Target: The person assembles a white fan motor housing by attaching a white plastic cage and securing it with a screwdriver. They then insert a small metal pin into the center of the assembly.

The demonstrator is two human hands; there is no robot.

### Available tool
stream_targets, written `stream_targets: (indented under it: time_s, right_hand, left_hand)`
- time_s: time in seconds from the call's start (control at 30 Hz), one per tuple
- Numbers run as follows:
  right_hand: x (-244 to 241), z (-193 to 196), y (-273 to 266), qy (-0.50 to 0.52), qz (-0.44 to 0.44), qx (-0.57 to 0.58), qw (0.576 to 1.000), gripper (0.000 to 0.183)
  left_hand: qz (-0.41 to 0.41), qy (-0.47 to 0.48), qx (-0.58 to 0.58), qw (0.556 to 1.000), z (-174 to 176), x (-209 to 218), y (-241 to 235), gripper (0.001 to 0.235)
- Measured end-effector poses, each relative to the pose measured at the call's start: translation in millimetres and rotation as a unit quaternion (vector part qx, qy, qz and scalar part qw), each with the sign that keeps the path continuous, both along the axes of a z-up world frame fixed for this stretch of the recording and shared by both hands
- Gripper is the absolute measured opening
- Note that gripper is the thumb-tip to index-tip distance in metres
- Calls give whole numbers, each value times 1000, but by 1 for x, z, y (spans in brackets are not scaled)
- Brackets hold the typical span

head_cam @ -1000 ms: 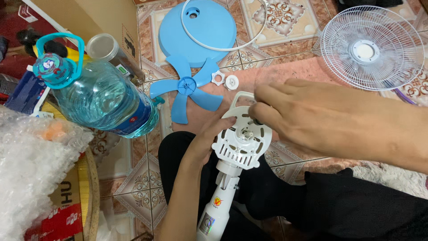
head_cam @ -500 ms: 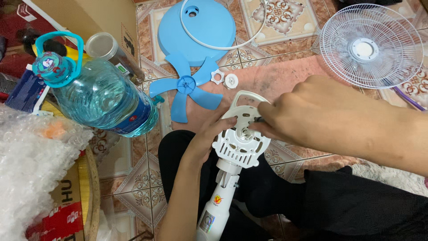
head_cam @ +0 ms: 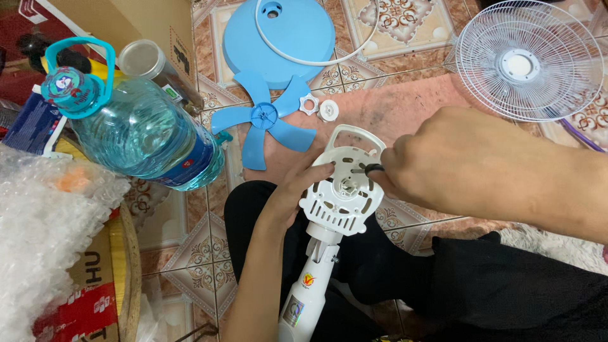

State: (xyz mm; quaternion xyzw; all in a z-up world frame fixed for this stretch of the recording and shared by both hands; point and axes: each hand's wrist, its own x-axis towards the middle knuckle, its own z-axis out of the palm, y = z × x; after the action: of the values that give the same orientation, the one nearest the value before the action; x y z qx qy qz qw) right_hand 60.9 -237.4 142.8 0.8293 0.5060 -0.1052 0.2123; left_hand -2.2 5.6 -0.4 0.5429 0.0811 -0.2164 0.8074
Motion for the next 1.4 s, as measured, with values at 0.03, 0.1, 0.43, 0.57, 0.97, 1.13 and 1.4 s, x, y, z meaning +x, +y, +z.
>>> stream_targets:
  time_s: [0.03,0.1,0.43,0.57,0.97,1.13,1.4]
  right_hand:
    - [-3,1,1,1,0,-1,1000,62]
    - [-8,2,3,-16,-63,19,998,76]
    - [-17,64,-15,-85,32,207,974,32]
    - [-36,64,-9,-44,131,298,945,22]
    - [-36,28,2,-49,234,133,962,17]
    - [-38,21,13,-59,251,100,961,10]
    - [-39,14,28,-34,248,117,961,20]
  left_hand:
    - [0,1,-1,1000,-1,0,1,67]
    - [-18,-13,1,1000,-2,1,1,69]
    - [8,25,-13,1000,-2,2,2,66]
    - [9,66,3,998,-5,3,3,95]
    - [25,108,14,994,7,1,3,107]
    - [0,5,-65,998,-16,-1,6,58]
    - [-5,-37,-77,996,-24,-4,5,42]
